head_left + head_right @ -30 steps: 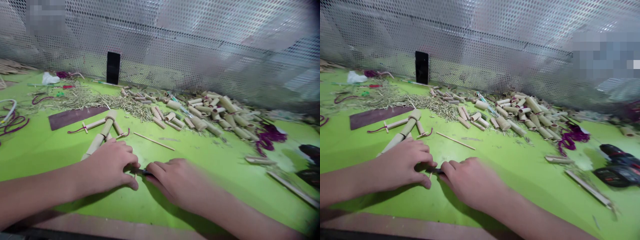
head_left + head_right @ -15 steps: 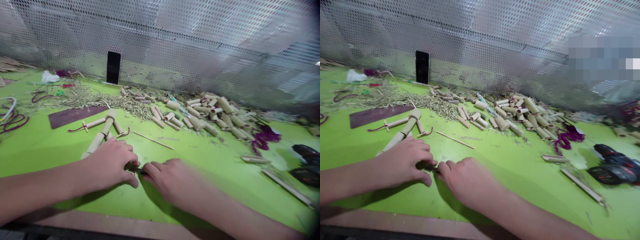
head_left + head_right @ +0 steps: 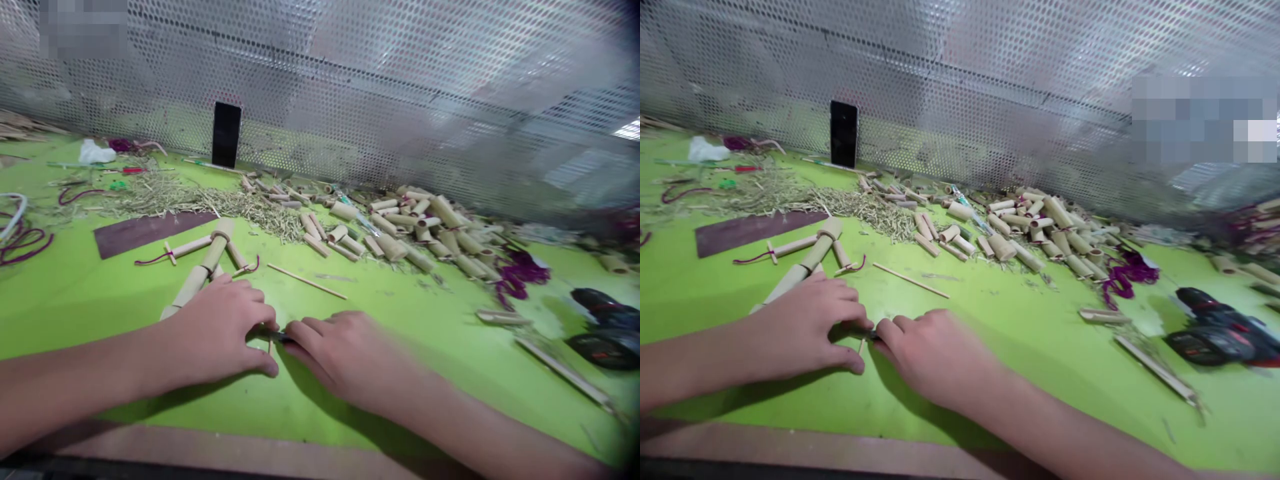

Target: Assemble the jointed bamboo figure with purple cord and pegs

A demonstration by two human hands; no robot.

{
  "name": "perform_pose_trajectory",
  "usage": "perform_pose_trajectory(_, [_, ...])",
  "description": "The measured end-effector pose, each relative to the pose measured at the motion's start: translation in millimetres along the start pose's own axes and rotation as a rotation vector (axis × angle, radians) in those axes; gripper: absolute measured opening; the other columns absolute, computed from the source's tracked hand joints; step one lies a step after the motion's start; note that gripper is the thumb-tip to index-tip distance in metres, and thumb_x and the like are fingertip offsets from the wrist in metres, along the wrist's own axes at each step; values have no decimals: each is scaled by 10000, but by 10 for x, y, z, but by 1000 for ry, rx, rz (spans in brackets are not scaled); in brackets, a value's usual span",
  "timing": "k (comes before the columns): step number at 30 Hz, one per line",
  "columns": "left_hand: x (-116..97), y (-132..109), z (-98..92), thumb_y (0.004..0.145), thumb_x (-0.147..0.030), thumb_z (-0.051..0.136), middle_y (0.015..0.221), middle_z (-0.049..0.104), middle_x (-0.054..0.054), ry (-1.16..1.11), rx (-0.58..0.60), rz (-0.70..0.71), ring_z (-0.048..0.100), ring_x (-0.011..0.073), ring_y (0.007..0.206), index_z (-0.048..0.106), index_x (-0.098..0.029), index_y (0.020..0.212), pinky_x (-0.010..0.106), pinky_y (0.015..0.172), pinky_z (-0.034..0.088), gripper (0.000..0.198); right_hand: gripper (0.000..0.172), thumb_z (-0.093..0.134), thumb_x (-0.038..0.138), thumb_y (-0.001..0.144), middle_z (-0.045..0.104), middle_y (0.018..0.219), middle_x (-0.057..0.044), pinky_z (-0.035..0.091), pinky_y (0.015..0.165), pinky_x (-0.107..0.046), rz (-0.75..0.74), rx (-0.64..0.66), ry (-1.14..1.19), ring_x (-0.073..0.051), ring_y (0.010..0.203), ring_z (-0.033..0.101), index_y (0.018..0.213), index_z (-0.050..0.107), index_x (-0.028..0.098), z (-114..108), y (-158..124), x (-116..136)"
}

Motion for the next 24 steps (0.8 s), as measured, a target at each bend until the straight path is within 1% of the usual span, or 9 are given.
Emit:
perform_pose_trajectory(6, [15, 23, 19, 741, -572, 854, 872, 717, 9, 18, 40, -13, 631, 249, 921, 794, -249, 959, 364, 777, 346, 394, 160, 571, 283, 1032, 729, 710, 9, 179, 531, -330, 24, -5, 27, -150, 492, 575, 917, 639, 197, 1, -24, -25])
perform_pose_trajectory(11, [7, 18, 24, 730, -578, 861, 888, 722, 13, 22, 53, -19, 632, 251, 921, 788, -241, 976, 363, 781, 347, 424, 167, 575, 293, 1030, 734, 712, 8, 194, 526, -323, 18, -5, 30, -141, 483, 576, 909, 638, 196, 1, -33, -14])
perform_pose_trajectory(15, [2, 20, 25, 735, -569, 861, 885, 724, 14, 21, 52, -14, 632, 252, 918, 784, -230, 960, 362, 773, 344, 414, 166, 578, 284, 1030, 734, 716, 10, 210, 523, -330, 24, -3, 29, -146, 497, 603, 906, 644, 194, -9, -23, -2])
perform_pose_trajectory(19, [8, 18, 24, 735, -567, 861, 871, 723, 8, 9, 38, 2, 629, 250, 908, 777, -227, 942, 358, 767, 336, 407, 163, 587, 274, 1025, 728, 707, 15, 198, 521, -348, 25, 6, 35, -159, 507, 620, 894, 644, 197, -15, -34, -9])
perform_pose_trajectory(24, [8, 11, 25, 748, -564, 853, 882, 729, 14, 16, 45, -1, 630, 251, 916, 777, -228, 947, 352, 766, 329, 397, 162, 578, 273, 1035, 709, 683, 15, 161, 521, -349, 8, 9, 7, -154, 487, 586, 900, 629, 199, 6, -49, 1])
Point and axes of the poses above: each hand's wrist, its own y-axis towards the middle knuckle, its own z-axis out of the palm, x = y × z, the point moved 5 cm from there along y, towards the middle knuckle
